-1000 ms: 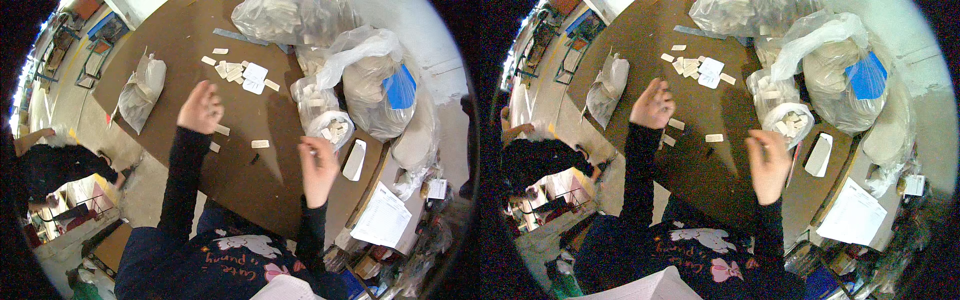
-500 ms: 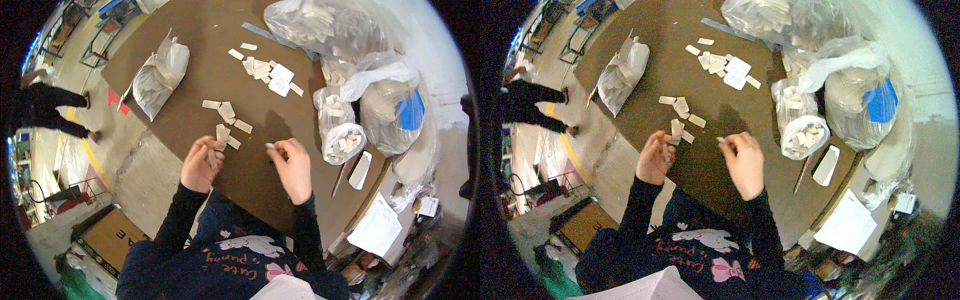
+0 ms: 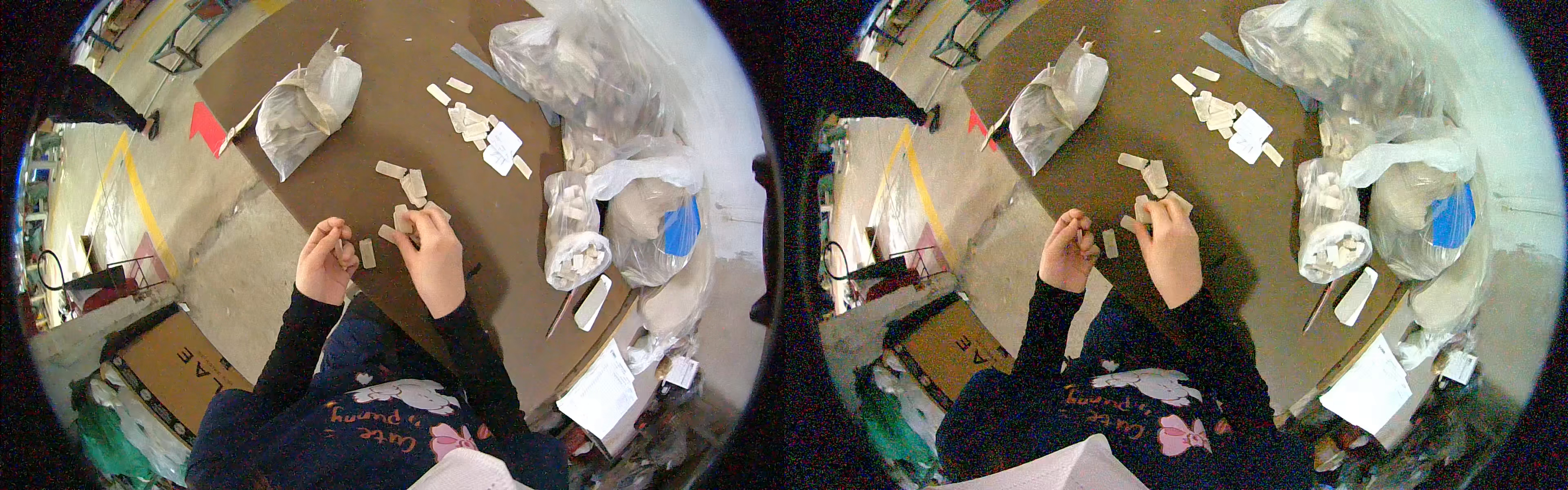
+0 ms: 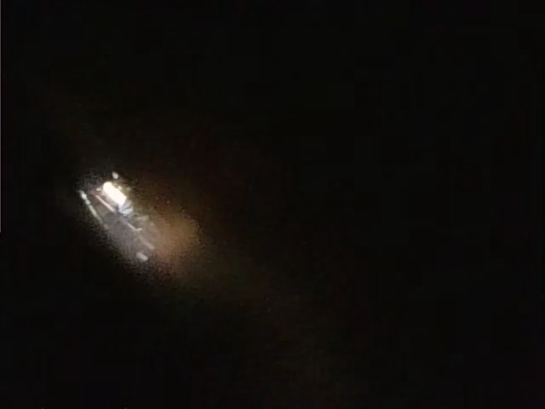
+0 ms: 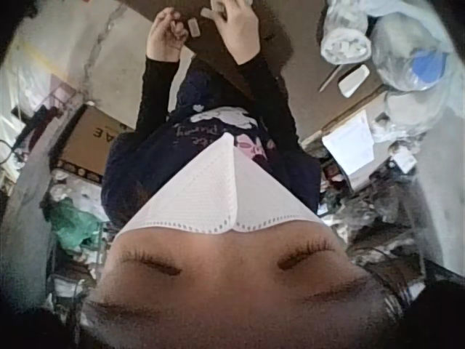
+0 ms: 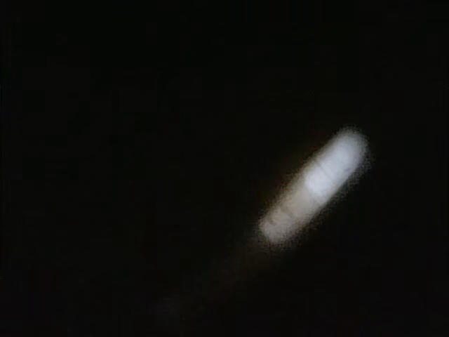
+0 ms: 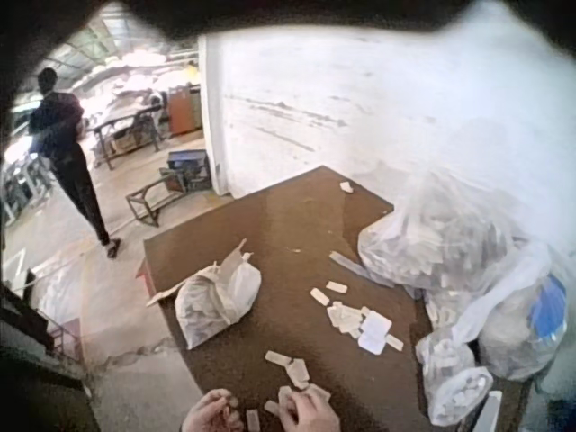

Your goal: The person picks up small rectangular blocks from a table and places them into a clear plastic bag. They handle the blocks one at a time, occasionally adjusting the bag and continuing to transfer blocks until the bag is filled.

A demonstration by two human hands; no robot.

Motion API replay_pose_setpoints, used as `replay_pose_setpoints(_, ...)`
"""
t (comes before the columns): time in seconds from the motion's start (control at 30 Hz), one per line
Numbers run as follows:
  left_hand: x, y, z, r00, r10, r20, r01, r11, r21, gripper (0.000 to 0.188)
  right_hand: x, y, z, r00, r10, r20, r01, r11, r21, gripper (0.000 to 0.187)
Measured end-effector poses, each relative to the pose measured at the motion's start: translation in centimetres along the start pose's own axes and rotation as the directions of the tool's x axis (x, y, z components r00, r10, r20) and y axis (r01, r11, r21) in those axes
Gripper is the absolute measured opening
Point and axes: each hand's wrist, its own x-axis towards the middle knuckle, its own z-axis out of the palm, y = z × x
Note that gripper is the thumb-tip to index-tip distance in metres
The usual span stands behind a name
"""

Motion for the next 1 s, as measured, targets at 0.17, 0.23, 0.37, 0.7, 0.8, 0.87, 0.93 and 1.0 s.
replay_pose_setpoints(0.17,-0.8,1.0,3.1,0.93,0.316,0.189,-0.216,0.055,0.975,0.028,0.2,1.7,-1.7,0.994,0.089,-0.058,-0.082,0.991,0.104,0.01)
replay_pose_setpoints(0.23,-0.4,-0.3,1.6,0.825,0.408,0.391,-0.316,-0.241,0.918,0.035,0.2,2.0,-2.7,0.981,0.191,-0.017,-0.181,0.951,0.252,0.012)
replay_pose_setpoints(0.37,-0.6,-0.5,1.4,0.846,0.329,0.419,-0.343,-0.266,0.901,0.031,0.0,3.0,-3.8,0.915,0.386,0.117,-0.393,0.789,0.472,0.014)
replay_pose_setpoints(0.7,0.0,-2.2,4.2,0.978,-0.21,-0.008,0.201,0.947,-0.249,0.016,-0.9,-2.5,-3.1,0.955,0.162,0.247,-0.262,0.851,0.456,0.016)
replay_pose_setpoints(0.8,0.1,-2.2,3.7,0.99,-0.132,-0.049,0.128,0.989,-0.075,0.015,-0.6,-1.4,-2.3,0.995,0.01,0.101,-0.03,0.979,0.202,0.027)
replay_pose_setpoints(0.87,0.5,-2.0,2.2,0.996,-0.092,-0.019,0.092,0.996,-0.002,0.015,-0.1,-0.6,-2.0,0.992,-0.107,0.072,0.108,0.994,-0.008,0.03)
replay_pose_setpoints(0.93,0.8,-1.5,0.9,0.994,-0.104,0.034,0.102,0.992,0.077,0.014,0.1,0.2,-2.3,0.971,-0.205,0.12,0.215,0.974,-0.074,0.028)
replay_pose_setpoints(1.0,1.0,-0.3,0.6,0.983,-0.121,0.14,0.109,0.99,0.092,0.017,-0.2,1.4,-2.3,0.958,-0.246,0.144,0.262,0.96,-0.104,0.026)
